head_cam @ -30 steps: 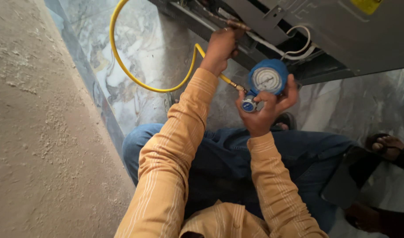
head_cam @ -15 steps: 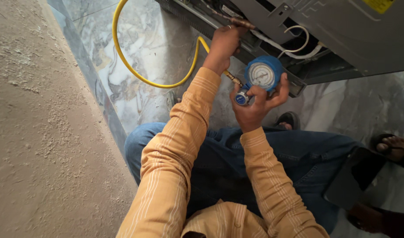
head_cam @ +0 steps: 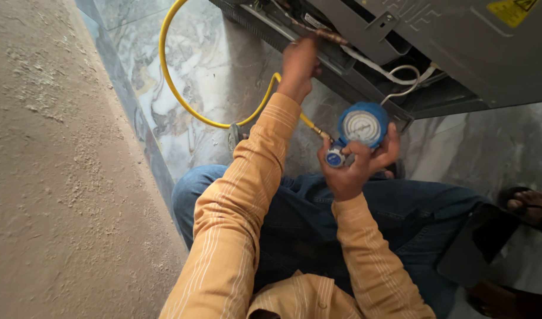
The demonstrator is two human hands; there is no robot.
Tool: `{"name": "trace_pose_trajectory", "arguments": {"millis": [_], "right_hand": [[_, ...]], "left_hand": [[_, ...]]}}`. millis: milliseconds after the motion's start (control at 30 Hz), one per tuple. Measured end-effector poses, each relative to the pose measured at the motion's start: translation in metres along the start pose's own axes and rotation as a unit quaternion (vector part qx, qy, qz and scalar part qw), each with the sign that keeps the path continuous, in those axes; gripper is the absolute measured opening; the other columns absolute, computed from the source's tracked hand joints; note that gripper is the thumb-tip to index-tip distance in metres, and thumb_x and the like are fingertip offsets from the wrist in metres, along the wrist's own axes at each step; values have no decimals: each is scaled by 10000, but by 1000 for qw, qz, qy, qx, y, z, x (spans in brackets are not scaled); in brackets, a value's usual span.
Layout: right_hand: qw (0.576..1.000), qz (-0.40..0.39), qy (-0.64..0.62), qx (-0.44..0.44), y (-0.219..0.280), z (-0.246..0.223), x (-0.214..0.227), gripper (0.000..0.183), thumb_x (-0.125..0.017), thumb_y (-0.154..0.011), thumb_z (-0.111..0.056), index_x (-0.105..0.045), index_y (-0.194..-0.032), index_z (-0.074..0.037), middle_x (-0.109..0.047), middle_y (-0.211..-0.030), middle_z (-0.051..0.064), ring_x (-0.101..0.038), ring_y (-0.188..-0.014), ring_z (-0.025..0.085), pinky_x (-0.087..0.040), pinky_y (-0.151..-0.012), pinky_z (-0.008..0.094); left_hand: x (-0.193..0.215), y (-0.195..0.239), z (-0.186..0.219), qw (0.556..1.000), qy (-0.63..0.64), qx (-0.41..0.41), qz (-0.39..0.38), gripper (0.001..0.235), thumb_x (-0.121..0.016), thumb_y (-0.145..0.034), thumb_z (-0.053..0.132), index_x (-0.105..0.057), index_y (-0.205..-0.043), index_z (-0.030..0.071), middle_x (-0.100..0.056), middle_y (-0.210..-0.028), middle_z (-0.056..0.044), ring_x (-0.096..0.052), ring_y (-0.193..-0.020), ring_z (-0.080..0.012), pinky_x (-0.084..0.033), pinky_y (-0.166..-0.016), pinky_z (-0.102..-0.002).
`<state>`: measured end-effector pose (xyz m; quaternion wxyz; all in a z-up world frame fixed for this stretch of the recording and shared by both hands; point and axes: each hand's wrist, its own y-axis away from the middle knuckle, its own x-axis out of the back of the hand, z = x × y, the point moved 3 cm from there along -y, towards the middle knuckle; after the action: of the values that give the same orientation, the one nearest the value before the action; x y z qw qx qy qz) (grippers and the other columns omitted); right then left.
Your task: The person sits on the floor and connects a yellow hose to the service port of an air conditioner unit. They then use a pressure gauge to check the system and manipulate the copper pipes and valves on the unit.
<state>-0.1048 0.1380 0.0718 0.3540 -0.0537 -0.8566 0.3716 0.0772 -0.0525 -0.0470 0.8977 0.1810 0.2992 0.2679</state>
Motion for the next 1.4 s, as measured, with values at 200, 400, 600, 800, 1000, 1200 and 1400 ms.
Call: {"name": "trace_pose_trajectory", "arguments": {"millis": [200, 400, 600, 800, 1000, 1200, 1400], "right_hand": [[1000, -18, -1, 15, 7, -18, 23, 476, -925, -834, -146, -474, -987, -137, -205, -1590, 160, -371, -1454, 432, -443, -1122, 534], [999, -39, -9, 3, 10, -32, 41, 477, -918, -822, -157, -467, -975, -125, -211, -1567, 171, -388, -1425, 408, -453, -1085, 516], [999, -34, -7, 6, 10, -36, 48, 463, -901, -815, -179, -468, -970, -124, -218, -1550, 174, -370, -1441, 428, -465, -1100, 527], [999, -30, -13, 1, 12, -36, 46, 456, -895, -808, -183, -471, -966, -125, -225, -1539, 178, -351, -1468, 447, -443, -1148, 563], [999, -31, -16, -12, 13, -39, 44, 460, -899, -788, -192, -477, -962, -133, -240, -1518, 188, -345, -1468, 465, -429, -1178, 586], [999, -32, -22, -6, 17, -38, 42, 456, -901, -786, -196, -485, -966, -144, -248, -1503, 189, -329, -1448, 437, -464, -1127, 560], [999, -33, -16, -2, 18, -36, 40, 464, -906, -793, -210, -485, -978, -147, -250, -1499, 194, -331, -1446, 429, -465, -1117, 559]], "left_hand": [[20, 1, 44, 994, 95, -45, 23, 318, -555, -958, 211, -751, -1105, 9, -660, -820, -33, -575, -597, -131, -492, -484, -296], [25, 6, 53, 994, 102, -8, 30, 307, -613, -968, 265, -775, -1054, 18, -696, -844, -46, -555, -596, -128, -468, -487, -286], [38, -7, 52, 990, 118, -47, 56, 284, -621, -966, 239, -743, -1110, 27, -735, -919, -74, -575, -614, -151, -490, -507, -302], [50, -24, 57, 984, 149, -94, 28, 369, -522, -1028, 265, -693, -1245, 21, -742, -1049, -78, -646, -763, -146, -536, -624, -304], [37, -14, 57, 968, 238, -76, -23, 511, -404, -1058, 336, -419, -1426, -17, -686, -1177, -218, -727, -1013, -339, -617, -865, -459], [2, 12, 46, 961, 269, -19, -61, 686, -350, -1020, 587, -380, -1366, -5, -617, -1120, -243, -672, -1040, -415, -564, -902, -536], [-25, 42, 38, 919, 385, 40, -76, 636, -408, -1017, 635, -362, -1222, 35, -550, -1155, -304, -568, -1146, -438, -506, -996, -571]]}}
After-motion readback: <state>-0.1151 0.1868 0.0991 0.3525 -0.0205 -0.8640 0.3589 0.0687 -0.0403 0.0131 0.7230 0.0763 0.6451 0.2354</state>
